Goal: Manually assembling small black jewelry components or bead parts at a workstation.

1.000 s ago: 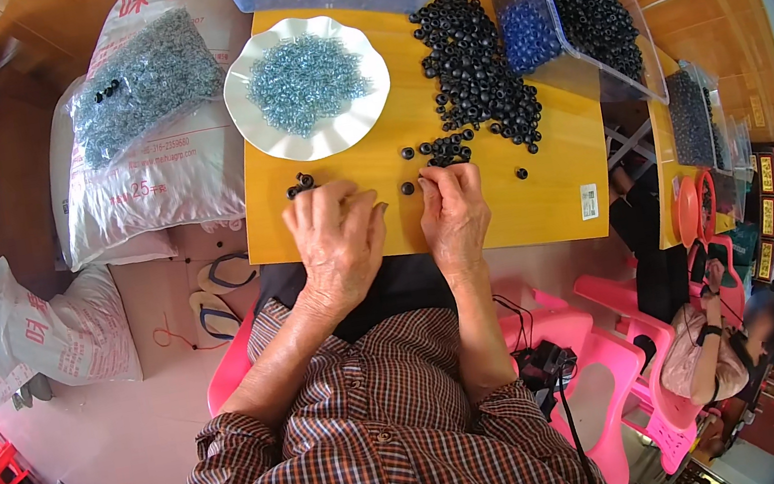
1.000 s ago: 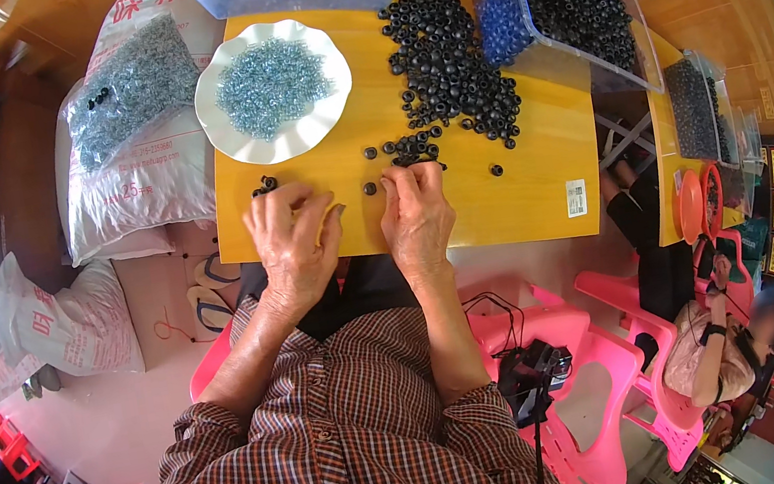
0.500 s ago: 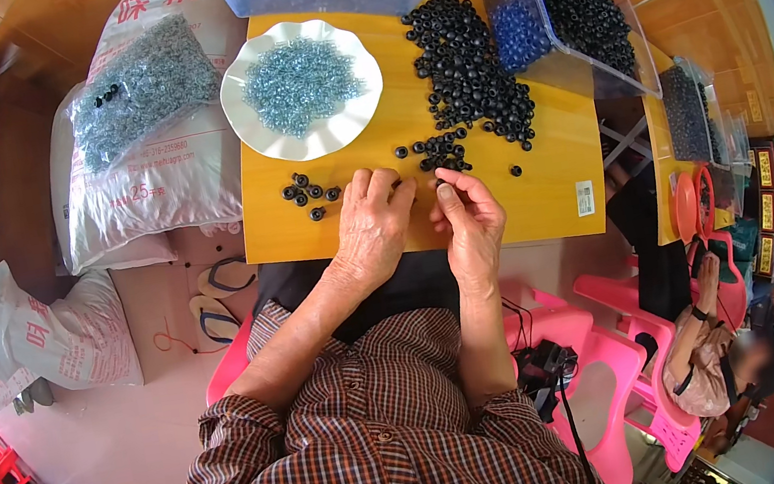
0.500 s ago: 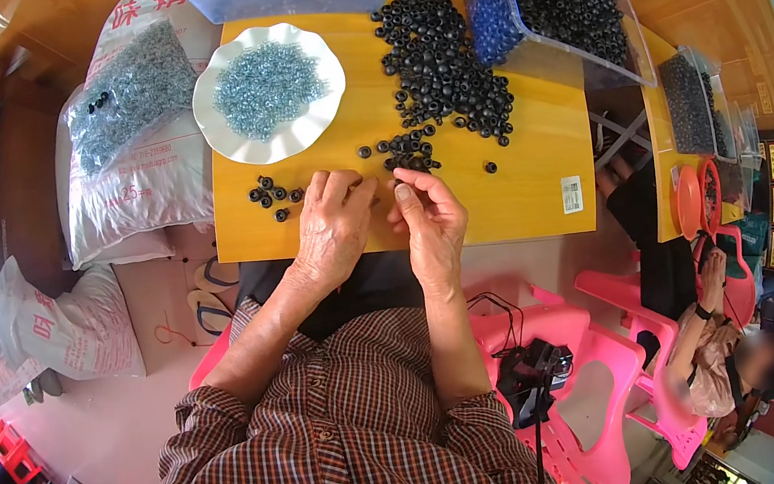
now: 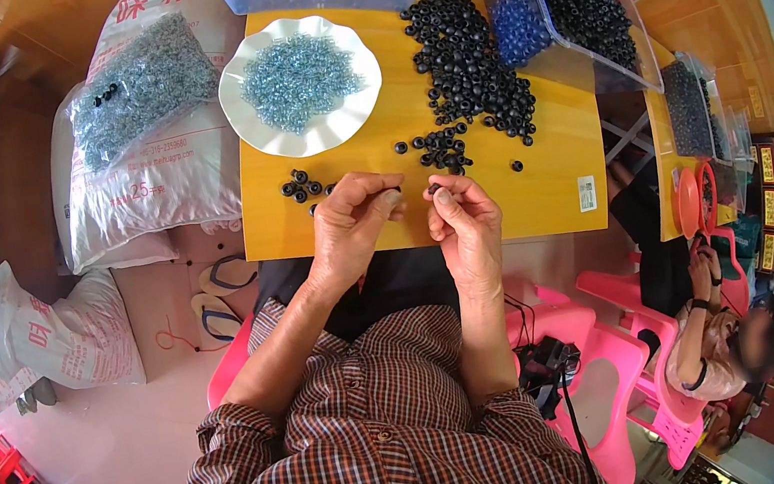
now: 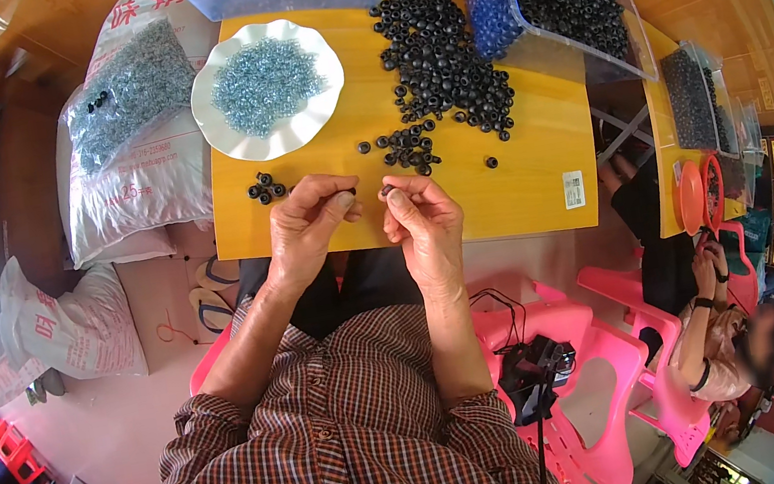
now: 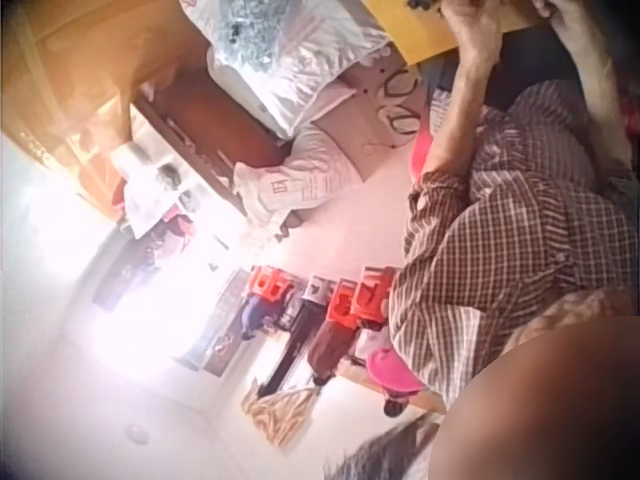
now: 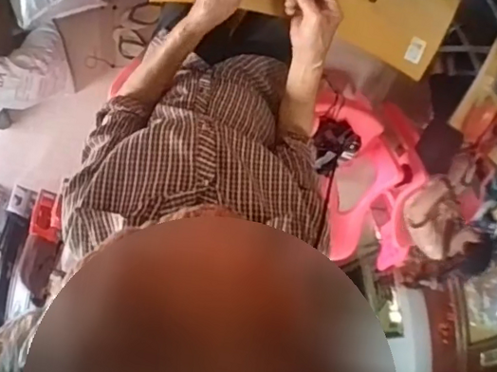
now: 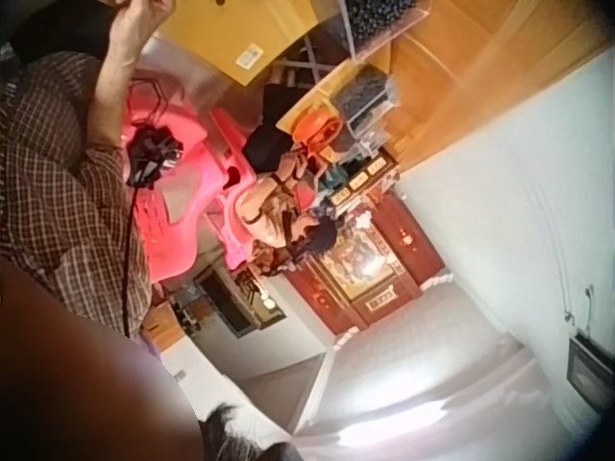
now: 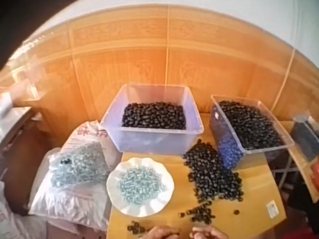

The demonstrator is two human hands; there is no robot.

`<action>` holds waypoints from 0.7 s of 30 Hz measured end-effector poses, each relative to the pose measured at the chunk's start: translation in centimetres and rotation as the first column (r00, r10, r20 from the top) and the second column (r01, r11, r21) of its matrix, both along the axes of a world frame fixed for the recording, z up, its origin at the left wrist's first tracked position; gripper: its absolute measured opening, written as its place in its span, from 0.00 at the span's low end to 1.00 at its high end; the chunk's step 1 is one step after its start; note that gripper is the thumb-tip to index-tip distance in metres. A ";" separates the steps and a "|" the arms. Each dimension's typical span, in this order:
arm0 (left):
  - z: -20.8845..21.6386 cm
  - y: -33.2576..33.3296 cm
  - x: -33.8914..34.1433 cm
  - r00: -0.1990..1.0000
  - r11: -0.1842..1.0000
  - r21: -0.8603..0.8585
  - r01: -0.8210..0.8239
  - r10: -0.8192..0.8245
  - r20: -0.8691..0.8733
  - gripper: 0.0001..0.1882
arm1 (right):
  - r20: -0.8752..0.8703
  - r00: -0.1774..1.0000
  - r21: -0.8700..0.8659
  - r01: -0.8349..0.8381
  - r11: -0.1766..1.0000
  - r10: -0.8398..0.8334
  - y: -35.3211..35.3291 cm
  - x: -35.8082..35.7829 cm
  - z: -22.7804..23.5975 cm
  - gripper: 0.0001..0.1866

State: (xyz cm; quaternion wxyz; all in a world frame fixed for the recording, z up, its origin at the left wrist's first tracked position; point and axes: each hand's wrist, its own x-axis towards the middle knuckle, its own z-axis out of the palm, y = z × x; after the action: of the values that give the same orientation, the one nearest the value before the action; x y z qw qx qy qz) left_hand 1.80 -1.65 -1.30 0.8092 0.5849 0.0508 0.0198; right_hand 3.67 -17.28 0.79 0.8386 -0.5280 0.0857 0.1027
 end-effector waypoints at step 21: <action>-0.4 0.6 -0.8 0.983 0.757 -0.642 0.119 -0.182 -0.034 0.13 | 0.042 0.996 -0.034 -0.076 0.997 0.077 1.4 -0.9 0.9 0.07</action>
State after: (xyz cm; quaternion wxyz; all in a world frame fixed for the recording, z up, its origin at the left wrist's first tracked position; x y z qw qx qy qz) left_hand 0.96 -1.00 -1.69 0.9550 0.2784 0.0454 -0.0913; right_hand 2.74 -15.92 1.65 0.8271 -0.5465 0.0488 0.1220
